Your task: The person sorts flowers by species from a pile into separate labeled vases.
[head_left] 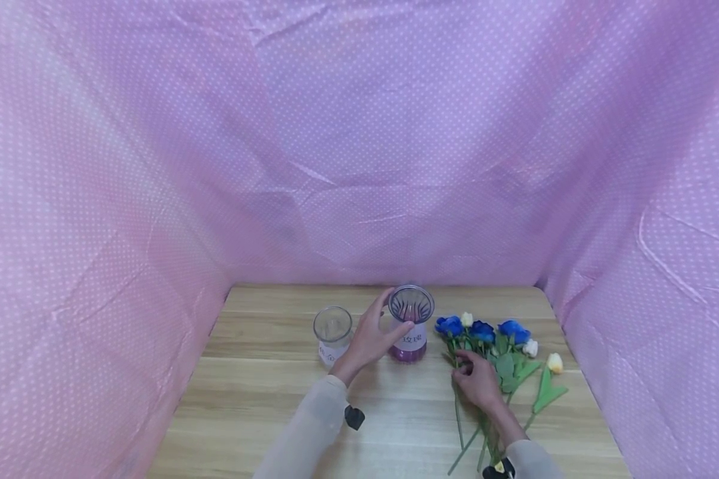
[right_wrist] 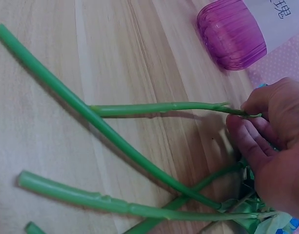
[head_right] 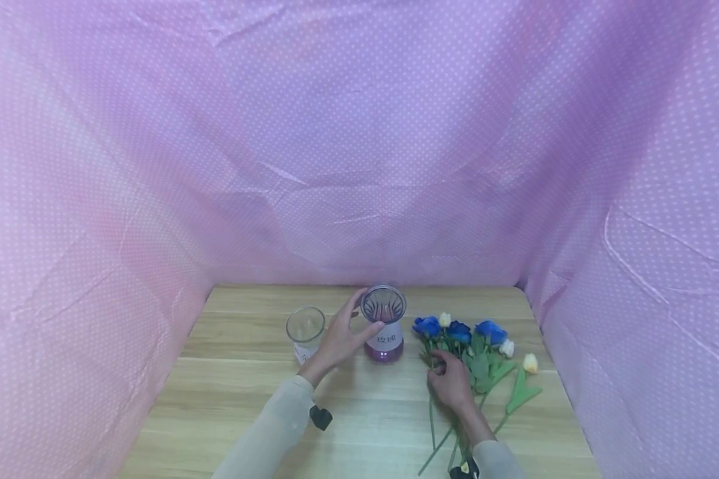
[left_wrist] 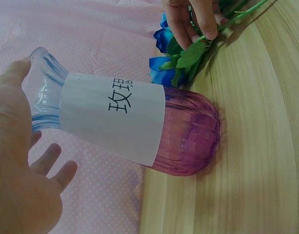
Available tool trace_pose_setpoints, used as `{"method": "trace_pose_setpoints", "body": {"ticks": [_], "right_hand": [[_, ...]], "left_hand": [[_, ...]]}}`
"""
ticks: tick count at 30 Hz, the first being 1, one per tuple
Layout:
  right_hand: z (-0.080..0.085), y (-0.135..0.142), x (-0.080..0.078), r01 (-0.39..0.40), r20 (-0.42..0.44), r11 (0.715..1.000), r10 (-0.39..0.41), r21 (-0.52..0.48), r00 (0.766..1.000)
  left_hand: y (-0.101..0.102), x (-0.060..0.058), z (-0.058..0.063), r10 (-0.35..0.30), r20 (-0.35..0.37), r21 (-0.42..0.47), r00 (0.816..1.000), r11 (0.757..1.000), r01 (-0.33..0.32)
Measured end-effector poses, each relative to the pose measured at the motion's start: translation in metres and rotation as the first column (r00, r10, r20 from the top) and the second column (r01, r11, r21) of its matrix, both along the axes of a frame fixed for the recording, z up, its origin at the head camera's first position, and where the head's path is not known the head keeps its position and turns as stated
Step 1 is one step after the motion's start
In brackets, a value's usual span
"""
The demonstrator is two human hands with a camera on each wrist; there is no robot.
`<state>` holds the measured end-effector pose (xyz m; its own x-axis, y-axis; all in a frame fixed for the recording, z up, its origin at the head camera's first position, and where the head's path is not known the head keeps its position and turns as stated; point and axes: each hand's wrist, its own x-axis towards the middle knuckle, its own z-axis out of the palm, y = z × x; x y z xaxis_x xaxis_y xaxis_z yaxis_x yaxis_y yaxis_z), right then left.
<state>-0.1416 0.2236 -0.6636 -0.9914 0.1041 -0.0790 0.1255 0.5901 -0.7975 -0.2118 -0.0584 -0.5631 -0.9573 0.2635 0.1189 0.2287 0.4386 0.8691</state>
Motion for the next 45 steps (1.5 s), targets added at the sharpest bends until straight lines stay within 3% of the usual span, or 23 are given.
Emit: {"method": "trace_pose_setpoints", "body": {"ticks": [12, 24, 32, 40, 45], "right_hand": [[0.01, -0.003, 0.004, 0.038, -0.001, 0.998, -0.039, -0.058, 0.999], [0.034, -0.009, 0.003, 0.034, -0.194, 0.998, -0.043, -0.05, 0.98], [0.05, -0.013, 0.0, 0.02, -0.311, 1.0, -0.018, 0.004, 0.95], [0.069, -0.019, -0.004, 0.012, -0.453, 1.0, 0.003, 0.029, 0.891], [0.084, -0.022, -0.008, 0.029, -0.5, 1.0, -0.021, 0.009, 0.866]], "left_hand": [[-0.001, -0.001, -0.001, 0.002, 0.013, -0.011, 1.0, 1.0, -0.002], [-0.001, -0.002, 0.0, -0.013, 0.002, 0.008, 1.0, 1.0, 0.013], [-0.001, -0.002, 0.0, -0.016, -0.005, 0.015, 1.0, 1.0, 0.016], [-0.001, -0.002, 0.0, -0.022, -0.008, 0.022, 1.0, 1.0, 0.022], [-0.001, -0.001, 0.001, -0.023, -0.004, 0.031, 1.0, 0.999, 0.024]]}}
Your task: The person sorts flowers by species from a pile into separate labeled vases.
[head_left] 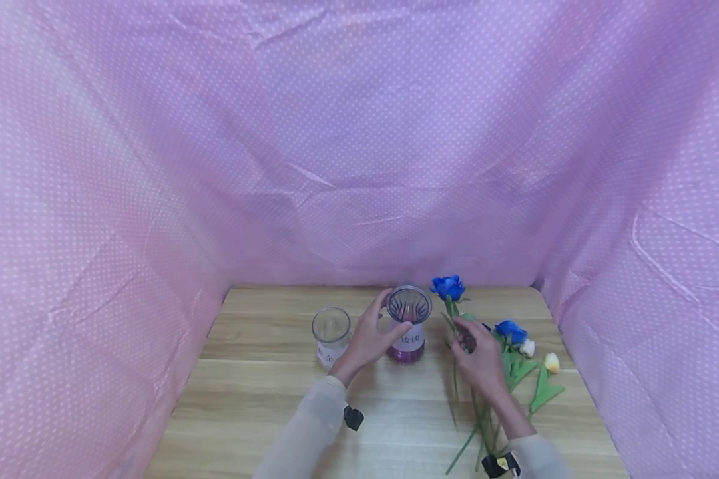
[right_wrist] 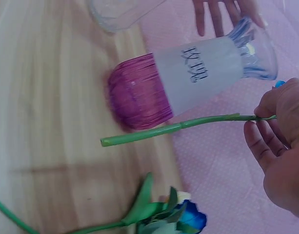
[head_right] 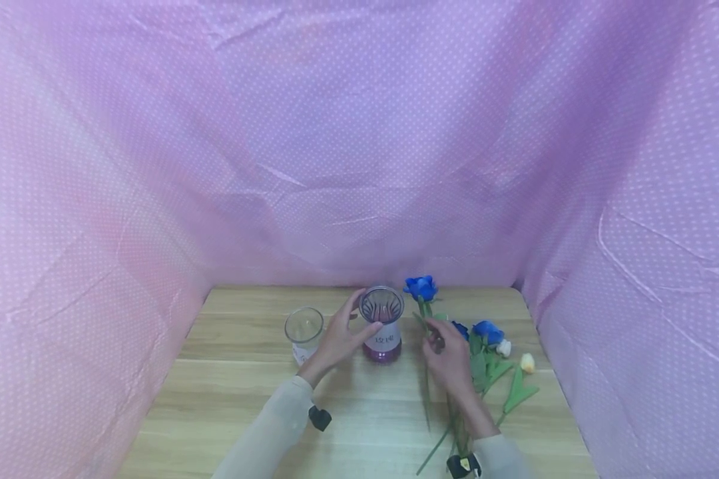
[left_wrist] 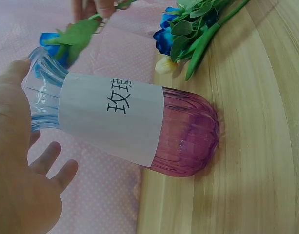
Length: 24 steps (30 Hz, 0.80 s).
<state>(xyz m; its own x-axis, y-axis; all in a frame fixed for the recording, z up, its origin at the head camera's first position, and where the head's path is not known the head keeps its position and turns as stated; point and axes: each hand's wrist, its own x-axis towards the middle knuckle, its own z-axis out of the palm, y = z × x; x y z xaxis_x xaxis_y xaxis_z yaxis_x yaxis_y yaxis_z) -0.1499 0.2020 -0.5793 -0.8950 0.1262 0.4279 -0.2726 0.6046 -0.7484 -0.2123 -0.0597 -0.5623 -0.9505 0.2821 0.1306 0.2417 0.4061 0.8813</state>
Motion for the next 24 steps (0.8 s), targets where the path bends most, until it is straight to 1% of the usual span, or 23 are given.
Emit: {"method": "trace_pose_setpoints", "body": {"ticks": [3, 8, 15, 20, 24], "right_hand": [[0.009, 0.0, -0.003, 0.006, -0.035, 1.0, -0.006, -0.008, 0.999], [0.025, 0.001, -0.011, -0.017, -0.114, 0.999, 0.013, -0.029, 0.993], [0.044, 0.001, -0.023, -0.053, -0.159, 0.993, 0.036, -0.103, 0.987], [0.057, 0.002, -0.032, -0.085, -0.203, 0.987, 0.056, -0.139, 0.978], [0.068, 0.001, -0.037, -0.104, -0.223, 0.982, 0.067, -0.158, 0.972]], "left_hand": [[0.0, 0.0, -0.001, 0.0, 0.0, 0.005, 1.0, 1.0, 0.0], [0.0, 0.0, -0.001, -0.001, 0.001, 0.016, 1.0, 1.0, 0.001], [-0.001, 0.0, -0.001, 0.006, 0.006, 0.008, 1.0, 1.0, -0.006], [0.0, 0.001, -0.001, 0.009, 0.016, -0.001, 1.0, 1.0, -0.009], [0.0, 0.001, 0.0, 0.002, 0.008, -0.002, 1.0, 1.0, -0.002]]}}
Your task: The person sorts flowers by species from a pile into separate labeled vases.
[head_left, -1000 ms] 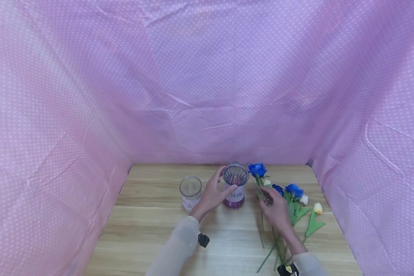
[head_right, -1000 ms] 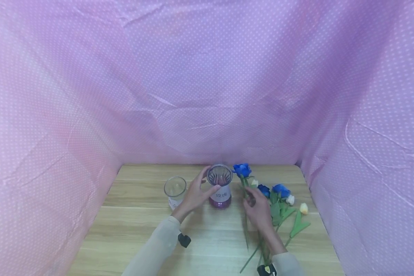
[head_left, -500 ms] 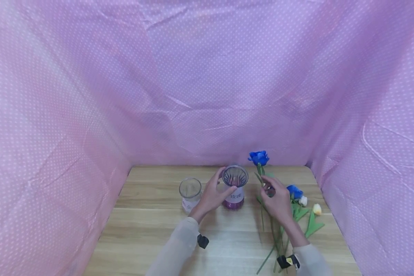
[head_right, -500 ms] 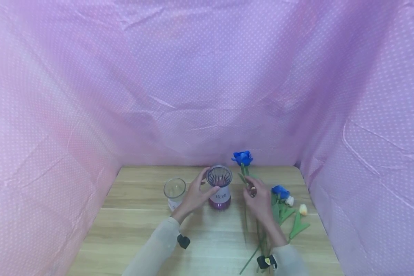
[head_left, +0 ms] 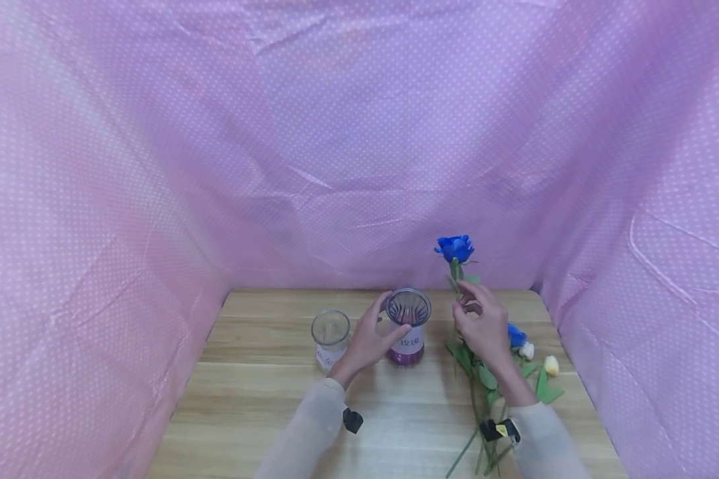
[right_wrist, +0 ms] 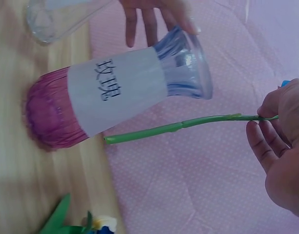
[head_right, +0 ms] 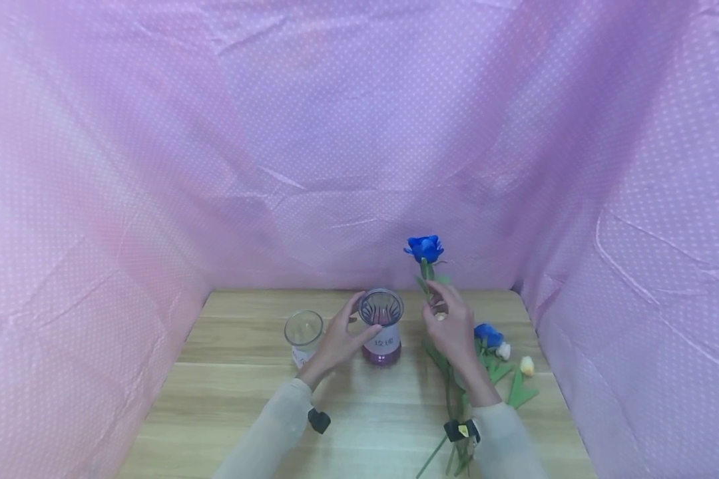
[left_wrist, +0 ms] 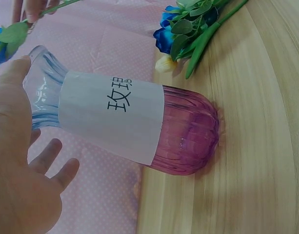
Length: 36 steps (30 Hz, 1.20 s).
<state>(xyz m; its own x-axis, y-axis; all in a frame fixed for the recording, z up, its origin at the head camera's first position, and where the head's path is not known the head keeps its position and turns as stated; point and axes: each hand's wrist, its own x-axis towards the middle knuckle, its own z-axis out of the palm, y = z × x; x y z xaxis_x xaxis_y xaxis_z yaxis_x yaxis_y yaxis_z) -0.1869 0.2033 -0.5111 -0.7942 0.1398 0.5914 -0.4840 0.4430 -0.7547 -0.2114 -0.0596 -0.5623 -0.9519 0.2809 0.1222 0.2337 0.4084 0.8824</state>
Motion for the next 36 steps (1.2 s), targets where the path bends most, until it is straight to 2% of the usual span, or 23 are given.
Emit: {"method": "trace_pose_setpoints", "body": {"ticks": [10, 22, 36], "right_hand": [[0.022, -0.006, -0.009, -0.004, -0.011, 1.0, 0.004, -0.029, 1.0], [0.04, -0.013, -0.018, -0.022, -0.104, 0.999, 0.018, -0.037, 0.994], [0.071, -0.028, -0.043, -0.056, -0.172, 0.997, 0.046, -0.058, 0.984]], "left_hand": [[0.001, 0.001, 0.001, 0.0, 0.006, -0.004, 1.0, 1.0, 0.0], [0.001, -0.001, -0.002, -0.008, -0.021, -0.004, 1.0, 1.0, 0.008], [0.0, 0.002, -0.002, 0.003, -0.015, 0.008, 1.0, 1.0, -0.003]]}}
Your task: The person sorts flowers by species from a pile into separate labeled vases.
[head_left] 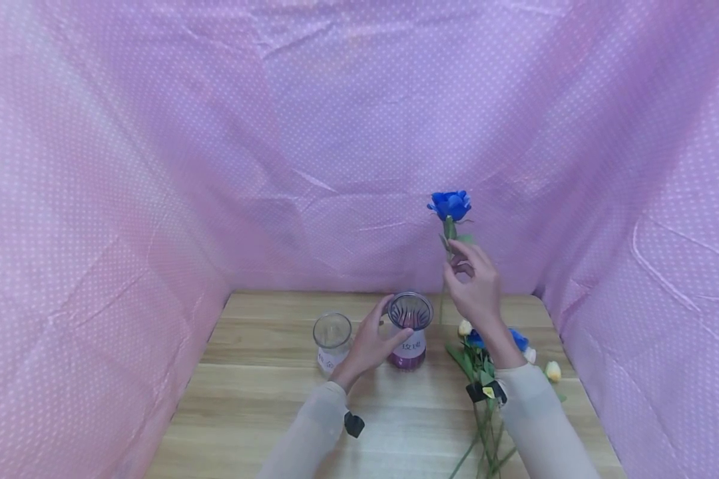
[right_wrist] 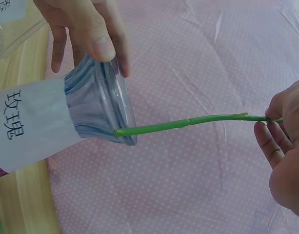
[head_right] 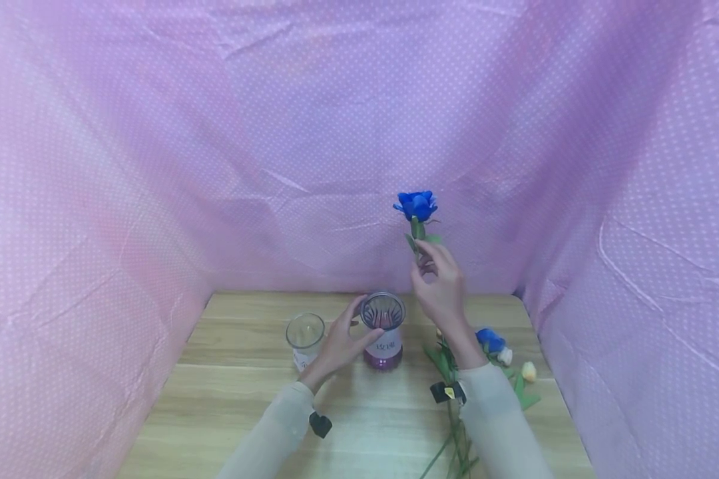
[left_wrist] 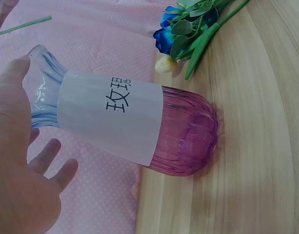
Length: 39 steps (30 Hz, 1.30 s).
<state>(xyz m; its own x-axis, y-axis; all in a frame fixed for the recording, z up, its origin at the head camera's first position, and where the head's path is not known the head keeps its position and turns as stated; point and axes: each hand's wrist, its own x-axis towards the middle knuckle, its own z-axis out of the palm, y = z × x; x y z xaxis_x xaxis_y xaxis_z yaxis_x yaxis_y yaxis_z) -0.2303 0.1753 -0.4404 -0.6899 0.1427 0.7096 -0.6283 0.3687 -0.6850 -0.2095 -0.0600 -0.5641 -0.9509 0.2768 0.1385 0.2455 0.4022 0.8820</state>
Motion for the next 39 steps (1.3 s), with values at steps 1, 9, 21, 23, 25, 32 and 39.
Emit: {"method": "trace_pose_setpoints", "body": {"ticks": [1, 9, 21, 23, 25, 32, 39], "right_hand": [[0.001, -0.001, -0.002, -0.002, -0.006, 1.0, 0.002, 0.001, 1.0], [0.008, -0.008, -0.013, 0.003, -0.081, 1.0, -0.003, -0.006, 0.997], [0.003, -0.016, -0.022, 0.013, -0.105, 1.0, -0.013, -0.005, 0.994], [0.003, -0.017, -0.022, 0.01, -0.094, 1.0, -0.01, 0.002, 0.995], [0.001, -0.018, -0.022, 0.009, -0.084, 1.0, -0.008, 0.011, 0.996], [-0.008, -0.019, -0.02, 0.0, -0.066, 0.999, 0.002, 0.032, 0.998], [-0.02, -0.021, -0.021, 0.03, -0.069, 0.997, -0.025, 0.07, 0.997]], "left_hand": [[0.0, 0.0, 0.0, 0.002, -0.001, -0.003, 1.0, 1.0, -0.002], [0.0, 0.001, 0.001, 0.005, 0.005, -0.004, 1.0, 1.0, -0.005], [-0.001, 0.003, 0.003, 0.003, 0.006, 0.012, 1.0, 1.0, -0.003], [-0.001, 0.003, 0.003, 0.004, 0.004, 0.01, 1.0, 1.0, -0.004], [-0.001, 0.003, 0.003, -0.001, -0.003, 0.014, 1.0, 1.0, 0.001], [0.0, 0.003, 0.005, -0.004, 0.004, 0.029, 1.0, 1.0, 0.004], [-0.001, 0.001, 0.002, -0.006, -0.008, 0.032, 1.0, 0.999, 0.006]]}}
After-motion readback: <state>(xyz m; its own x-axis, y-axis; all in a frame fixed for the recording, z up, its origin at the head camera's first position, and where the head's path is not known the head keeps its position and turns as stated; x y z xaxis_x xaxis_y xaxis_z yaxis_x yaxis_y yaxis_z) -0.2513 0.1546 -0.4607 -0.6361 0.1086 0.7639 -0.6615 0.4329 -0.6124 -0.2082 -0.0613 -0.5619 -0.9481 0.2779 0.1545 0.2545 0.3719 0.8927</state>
